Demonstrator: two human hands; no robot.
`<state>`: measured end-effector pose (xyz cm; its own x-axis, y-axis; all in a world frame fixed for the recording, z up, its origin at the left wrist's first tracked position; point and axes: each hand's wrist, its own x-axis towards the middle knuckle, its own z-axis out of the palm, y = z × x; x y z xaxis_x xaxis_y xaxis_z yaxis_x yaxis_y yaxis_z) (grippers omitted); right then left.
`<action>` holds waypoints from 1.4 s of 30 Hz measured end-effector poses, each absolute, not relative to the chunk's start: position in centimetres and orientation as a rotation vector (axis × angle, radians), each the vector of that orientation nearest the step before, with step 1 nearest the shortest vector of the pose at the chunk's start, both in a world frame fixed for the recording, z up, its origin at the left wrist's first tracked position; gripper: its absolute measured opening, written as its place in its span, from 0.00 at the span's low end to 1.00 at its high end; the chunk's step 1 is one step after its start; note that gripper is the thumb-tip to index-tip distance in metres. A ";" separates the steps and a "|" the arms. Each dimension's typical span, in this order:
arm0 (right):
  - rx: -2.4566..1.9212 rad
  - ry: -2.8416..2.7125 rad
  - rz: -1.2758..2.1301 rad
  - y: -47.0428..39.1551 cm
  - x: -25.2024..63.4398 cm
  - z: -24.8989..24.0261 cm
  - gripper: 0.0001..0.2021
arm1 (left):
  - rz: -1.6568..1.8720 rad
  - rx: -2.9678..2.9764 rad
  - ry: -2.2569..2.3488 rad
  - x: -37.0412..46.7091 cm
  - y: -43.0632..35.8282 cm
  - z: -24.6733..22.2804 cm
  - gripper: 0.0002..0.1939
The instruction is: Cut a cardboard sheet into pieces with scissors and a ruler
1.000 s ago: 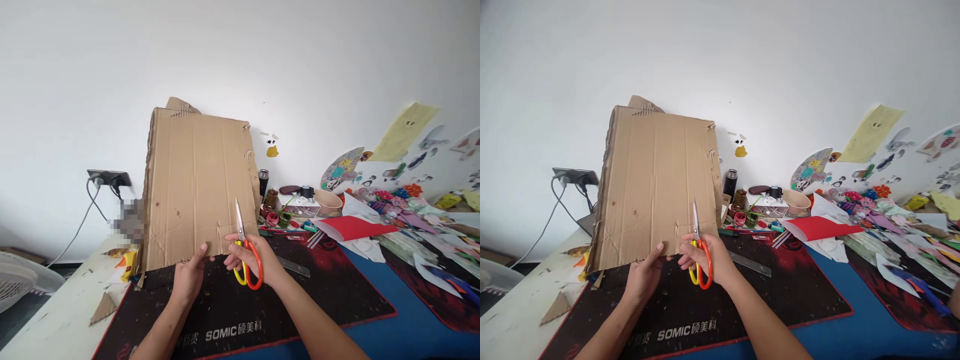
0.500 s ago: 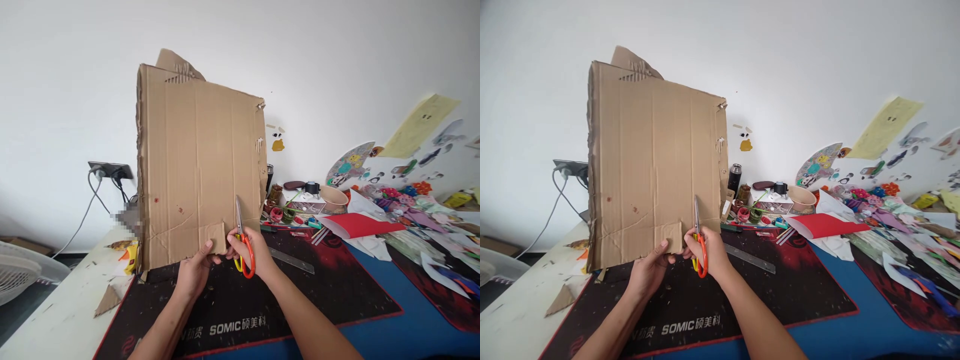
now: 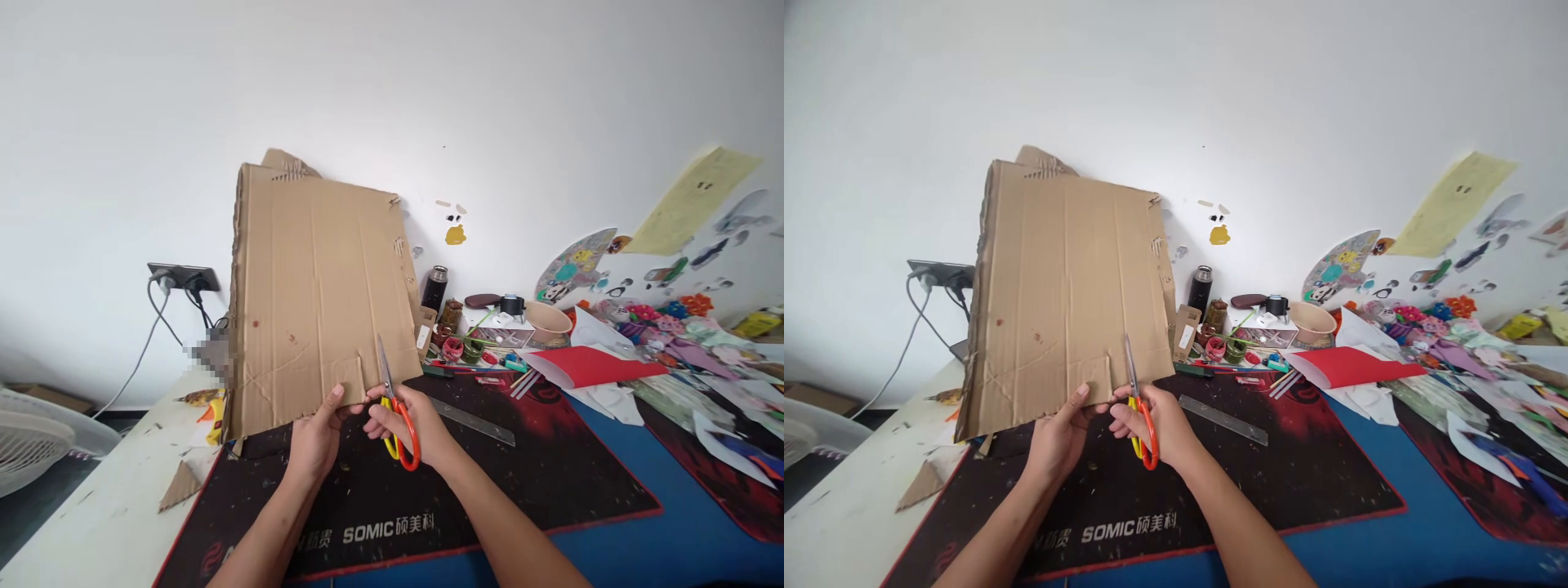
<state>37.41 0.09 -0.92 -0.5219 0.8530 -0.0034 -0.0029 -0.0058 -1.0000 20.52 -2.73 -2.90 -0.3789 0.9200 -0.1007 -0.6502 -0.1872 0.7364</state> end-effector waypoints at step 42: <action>-1.036 -1.380 1.886 -4.1 37.3 -1.5 0.41 | 1.682 0.564 1.204 20.6 -3.3 -4.5 0.24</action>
